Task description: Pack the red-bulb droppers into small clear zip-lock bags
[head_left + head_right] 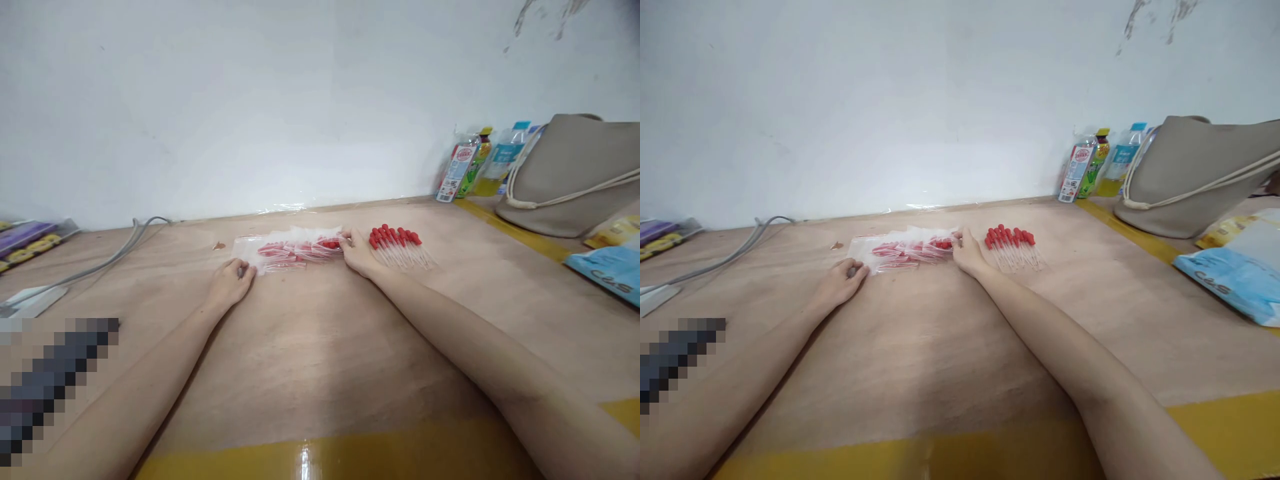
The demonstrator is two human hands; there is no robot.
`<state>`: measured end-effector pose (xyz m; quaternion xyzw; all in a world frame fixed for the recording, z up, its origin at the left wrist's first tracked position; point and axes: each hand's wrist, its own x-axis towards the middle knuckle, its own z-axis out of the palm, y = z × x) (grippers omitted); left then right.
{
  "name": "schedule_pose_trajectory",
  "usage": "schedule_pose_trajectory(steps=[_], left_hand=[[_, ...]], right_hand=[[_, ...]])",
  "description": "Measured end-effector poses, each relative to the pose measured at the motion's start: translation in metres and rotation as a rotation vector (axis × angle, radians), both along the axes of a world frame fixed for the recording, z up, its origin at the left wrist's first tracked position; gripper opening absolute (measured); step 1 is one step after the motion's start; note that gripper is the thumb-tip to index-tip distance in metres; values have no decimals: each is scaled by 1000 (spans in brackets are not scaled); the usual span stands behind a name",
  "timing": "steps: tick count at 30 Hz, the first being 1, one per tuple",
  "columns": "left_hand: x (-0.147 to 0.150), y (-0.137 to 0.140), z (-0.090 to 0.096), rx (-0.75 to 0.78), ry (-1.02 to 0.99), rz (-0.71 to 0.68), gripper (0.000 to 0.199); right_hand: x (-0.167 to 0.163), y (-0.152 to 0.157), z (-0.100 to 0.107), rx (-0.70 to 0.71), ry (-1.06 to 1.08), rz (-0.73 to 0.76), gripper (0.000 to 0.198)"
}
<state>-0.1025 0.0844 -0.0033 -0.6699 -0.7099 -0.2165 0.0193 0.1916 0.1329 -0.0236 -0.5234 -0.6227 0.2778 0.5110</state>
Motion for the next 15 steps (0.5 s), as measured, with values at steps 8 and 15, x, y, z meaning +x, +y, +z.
schedule_pose_trajectory(steps=[8, 15], left_hand=[[-17, 9, -5, 255, -176, 235, 22], [9, -7, 6, 776, -357, 45, 30]], right_hand=[[2, -27, 9, 93, -167, -153, 44], [38, -52, 5, 375, -563, -306, 23]])
